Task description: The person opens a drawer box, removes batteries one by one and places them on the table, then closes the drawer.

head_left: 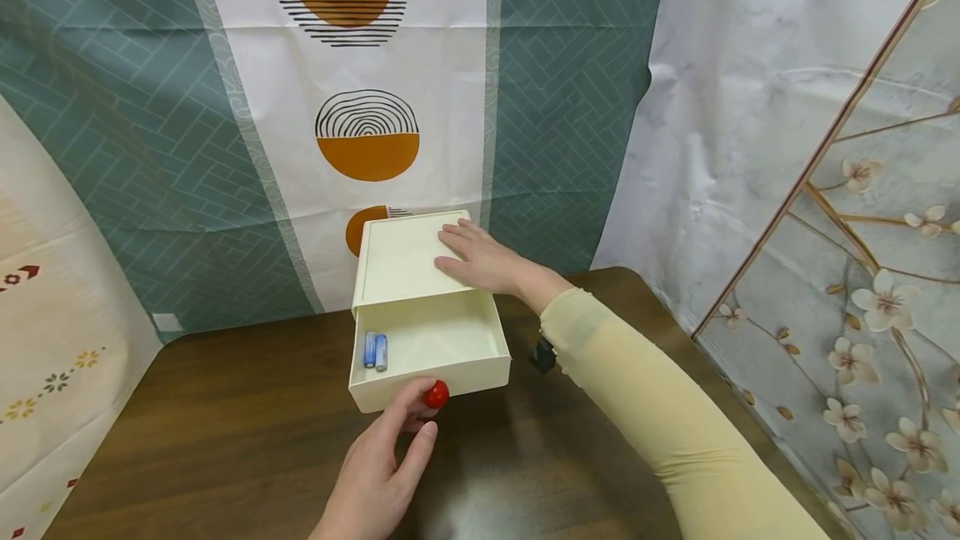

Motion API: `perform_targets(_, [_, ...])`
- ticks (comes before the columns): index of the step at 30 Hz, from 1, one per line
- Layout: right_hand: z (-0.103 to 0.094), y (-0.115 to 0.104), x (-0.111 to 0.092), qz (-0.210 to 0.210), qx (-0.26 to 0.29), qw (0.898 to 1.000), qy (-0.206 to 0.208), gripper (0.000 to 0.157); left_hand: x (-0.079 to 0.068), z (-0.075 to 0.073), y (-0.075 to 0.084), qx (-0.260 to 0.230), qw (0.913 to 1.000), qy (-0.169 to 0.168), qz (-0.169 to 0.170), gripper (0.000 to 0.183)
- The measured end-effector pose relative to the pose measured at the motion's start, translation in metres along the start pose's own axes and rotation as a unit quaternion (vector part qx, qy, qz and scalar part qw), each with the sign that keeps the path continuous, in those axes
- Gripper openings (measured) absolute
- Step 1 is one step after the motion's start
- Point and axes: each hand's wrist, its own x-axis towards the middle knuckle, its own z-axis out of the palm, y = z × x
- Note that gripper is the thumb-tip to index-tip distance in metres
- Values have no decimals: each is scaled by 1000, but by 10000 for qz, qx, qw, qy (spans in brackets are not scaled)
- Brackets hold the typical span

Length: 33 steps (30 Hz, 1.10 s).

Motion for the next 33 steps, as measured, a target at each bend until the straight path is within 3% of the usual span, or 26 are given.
perform_targets(13, [1, 1, 1, -10, -33, 10000, 43, 76, -1, 0, -3, 8, 9999, -77, 111, 57])
perform_targets(20, [1, 1, 1, -16, -55, 10000, 65, 75, -4, 0, 0, 63, 9999, -106, -64, 57])
perform_targets(33, [0, 0, 1, 35, 1, 10000, 42, 75, -7, 1, 1, 208, 9997, -40, 114, 61])
